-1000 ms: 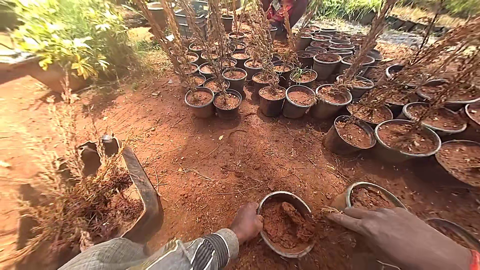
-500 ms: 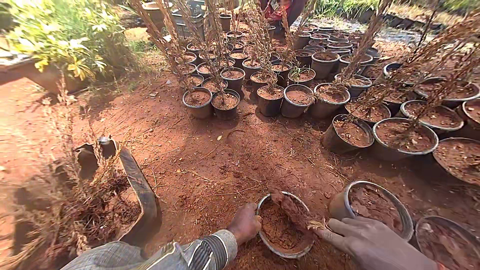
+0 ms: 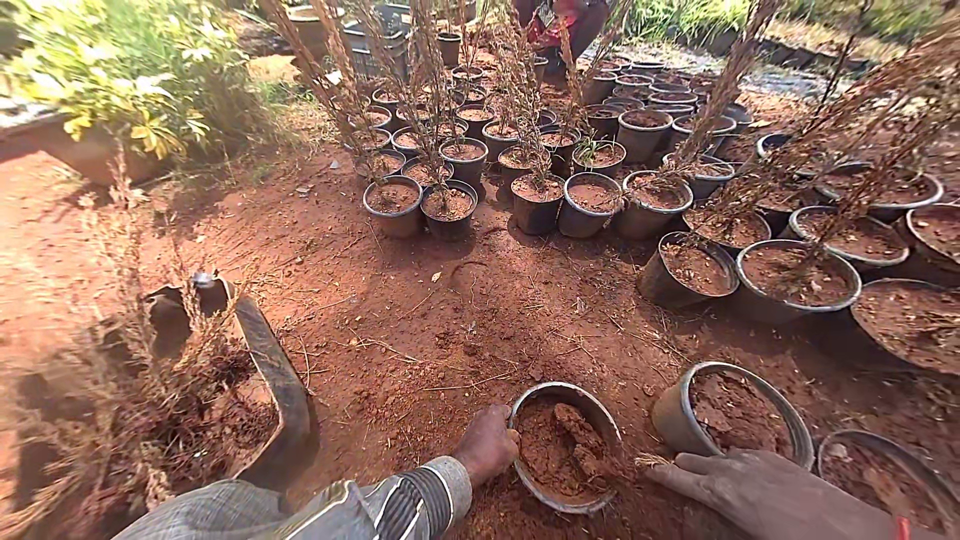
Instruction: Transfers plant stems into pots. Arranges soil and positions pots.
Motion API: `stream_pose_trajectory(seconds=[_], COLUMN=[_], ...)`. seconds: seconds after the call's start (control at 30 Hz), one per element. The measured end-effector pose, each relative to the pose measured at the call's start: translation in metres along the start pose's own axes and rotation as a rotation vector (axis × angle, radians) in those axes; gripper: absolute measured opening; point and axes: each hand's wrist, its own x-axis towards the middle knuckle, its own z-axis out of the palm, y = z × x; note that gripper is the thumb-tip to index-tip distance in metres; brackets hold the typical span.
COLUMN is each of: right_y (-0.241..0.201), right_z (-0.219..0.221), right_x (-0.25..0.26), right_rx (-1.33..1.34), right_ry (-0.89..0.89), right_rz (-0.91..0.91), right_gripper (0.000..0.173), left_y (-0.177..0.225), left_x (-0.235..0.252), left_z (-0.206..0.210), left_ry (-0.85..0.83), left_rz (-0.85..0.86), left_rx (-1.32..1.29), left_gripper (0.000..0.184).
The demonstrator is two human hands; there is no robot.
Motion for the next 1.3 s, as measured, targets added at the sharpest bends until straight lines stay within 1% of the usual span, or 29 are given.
stream_pose_trajectory(seconds=[0.07,0.13,0.2,0.27,0.33,0.4,0.43,0.5,0.6,0.7,0.8,0.93,1.0,1.13,1.23,1.3], right_y=[-0.002,-0.004,-0.002,0.002,0.002,0.000,-0.002,-0.007,-0.017,-0.022,-0.020,-0.017,-0.018,-0.015,-0.016,-0.014], right_z=[-0.004,-0.004,0.002,0.009,0.011,0.008,0.006,0.002,-0.005,-0.012,-0.010,-0.011,-0.013,-0.017,-0.024,-0.023], right_x=[-0.001,0.001,0.005,0.008,0.010,0.010,0.010,0.010,0.003,-0.006,-0.008,-0.008,-0.010,-0.016,-0.020,-0.019], right_rx=[-0.009,-0.039,-0.087,-0.140,-0.154,-0.127,-0.099,-0.038,0.091,0.170,0.122,0.003,-0.034,-0.067,-0.055,-0.069], right_ry=[0.043,0.115,0.255,0.438,0.576,0.652,0.673,0.708,0.729,0.693,0.643,0.575,0.540,0.527,0.519,0.518], right_rz=[-0.002,-0.001,-0.027,-0.072,-0.109,-0.135,-0.148,-0.163,-0.151,-0.137,-0.098,-0.111,-0.111,-0.117,-0.113,-0.114], right_gripper=[0.053,0.055,0.058,0.058,0.055,0.050,0.048,0.045,0.039,0.040,0.040,0.043,0.044,0.048,0.038,0.037], left_y=[0.003,0.013,0.028,0.041,0.048,0.053,0.054,0.054,0.047,0.043,0.043,0.043,0.042,0.047,0.051,0.052], left_x=[-0.003,-0.011,-0.023,-0.034,-0.042,-0.046,-0.047,-0.048,-0.047,-0.042,-0.034,-0.029,-0.028,-0.027,-0.024,-0.023], left_z=[-0.003,-0.012,-0.021,-0.021,-0.017,-0.007,-0.001,0.008,0.014,0.013,0.009,0.009,0.010,0.009,0.007,0.007], left_ry=[0.007,0.006,-0.007,0.021,0.026,0.020,0.014,0.018,0.064,0.080,0.022,-0.053,-0.067,-0.065,-0.054,-0.053], left_rz=[-0.004,0.007,0.053,0.191,0.403,0.586,0.647,0.691,0.678,0.661,0.602,0.508,0.498,0.507,0.515,0.496], left_rx=[0.080,0.300,0.572,0.696,0.638,0.474,0.387,0.257,0.147,0.138,0.202,0.276,0.291,0.280,0.252,0.244], left_gripper=[0.035,0.037,0.042,0.041,0.048,0.057,0.060,0.061,0.043,0.034,0.035,0.038,0.038,0.037,0.036,0.037])
